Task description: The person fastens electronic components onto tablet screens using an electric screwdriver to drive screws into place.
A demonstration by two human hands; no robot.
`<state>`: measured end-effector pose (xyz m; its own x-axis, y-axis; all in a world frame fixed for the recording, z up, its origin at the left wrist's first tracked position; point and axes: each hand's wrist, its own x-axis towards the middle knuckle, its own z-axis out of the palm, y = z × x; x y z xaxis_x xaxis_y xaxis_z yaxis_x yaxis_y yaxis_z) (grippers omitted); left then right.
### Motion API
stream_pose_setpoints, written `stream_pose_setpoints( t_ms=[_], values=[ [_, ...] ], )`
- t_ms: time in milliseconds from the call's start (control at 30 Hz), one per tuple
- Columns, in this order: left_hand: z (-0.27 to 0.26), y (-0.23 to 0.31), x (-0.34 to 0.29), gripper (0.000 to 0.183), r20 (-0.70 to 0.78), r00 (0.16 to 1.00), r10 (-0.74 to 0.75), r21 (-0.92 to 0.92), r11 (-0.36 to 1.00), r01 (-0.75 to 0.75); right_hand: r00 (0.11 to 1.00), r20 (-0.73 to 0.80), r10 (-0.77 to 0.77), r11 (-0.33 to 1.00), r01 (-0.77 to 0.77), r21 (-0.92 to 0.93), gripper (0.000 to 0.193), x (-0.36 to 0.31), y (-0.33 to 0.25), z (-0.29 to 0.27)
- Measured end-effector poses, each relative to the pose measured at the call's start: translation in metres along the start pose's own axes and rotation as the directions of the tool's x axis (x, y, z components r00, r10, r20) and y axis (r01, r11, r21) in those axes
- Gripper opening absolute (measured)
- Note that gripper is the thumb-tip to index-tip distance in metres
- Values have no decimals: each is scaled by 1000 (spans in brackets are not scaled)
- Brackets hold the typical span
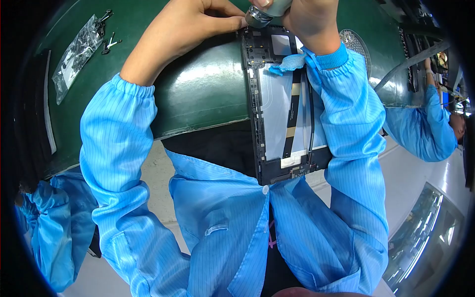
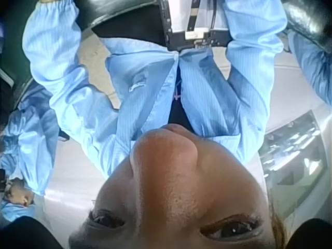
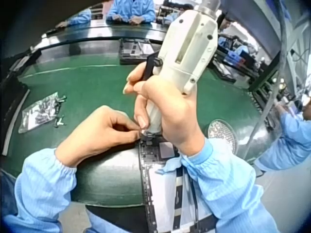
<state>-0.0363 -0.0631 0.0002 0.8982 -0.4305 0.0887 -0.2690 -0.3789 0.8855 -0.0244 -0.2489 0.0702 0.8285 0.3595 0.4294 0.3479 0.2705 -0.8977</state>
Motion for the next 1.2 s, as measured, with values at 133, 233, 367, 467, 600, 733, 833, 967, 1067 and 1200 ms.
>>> stream_pose_setpoints(
  t_ms=[133,233,367,467,600,733,833,967,1067,1200],
  values=[
    [1,1,-2,25,-30,999,-15,-23,1000,14,1000,-2,-25,1000,25,1,19,0,0,3],
    [-1,3,-2,25,-15,999,-33,3,999,33,1000,11,-15,1000,15,2,19,0,-1,2],
    [0,4,-2,25,-17,999,-40,-5,999,40,999,23,-25,1000,25,-11,19,-1,-2,2],
    [0,5,-2,25,-8,999,-36,4,999,36,999,18,-29,1000,29,2,18,-3,0,2],
    [2,6,-3,26,-8,1000,-27,62,998,27,999,34,-34,999,35,-9,18,-3,-1,0],
    [2,4,-4,27,-31,999,-32,12,999,33,999,27,-35,999,35,-6,18,-2,-2,2],
    [0,6,-2,27,0,997,-74,3,997,74,999,25,-31,999,32,-3,18,-2,-3,1],
    [0,12,-3,26,-12,999,-35,28,999,35,999,4,-41,999,41,17,18,1,-6,1],
    [2,19,-2,25,-99,992,-77,-49,996,72,998,-64,12,1000,-10,27,19,6,-19,-4],
    [11,41,-3,33,-184,929,321,42,947,-319,993,-105,-57,996,63,59,23,11,-42,-18]
  ],
)
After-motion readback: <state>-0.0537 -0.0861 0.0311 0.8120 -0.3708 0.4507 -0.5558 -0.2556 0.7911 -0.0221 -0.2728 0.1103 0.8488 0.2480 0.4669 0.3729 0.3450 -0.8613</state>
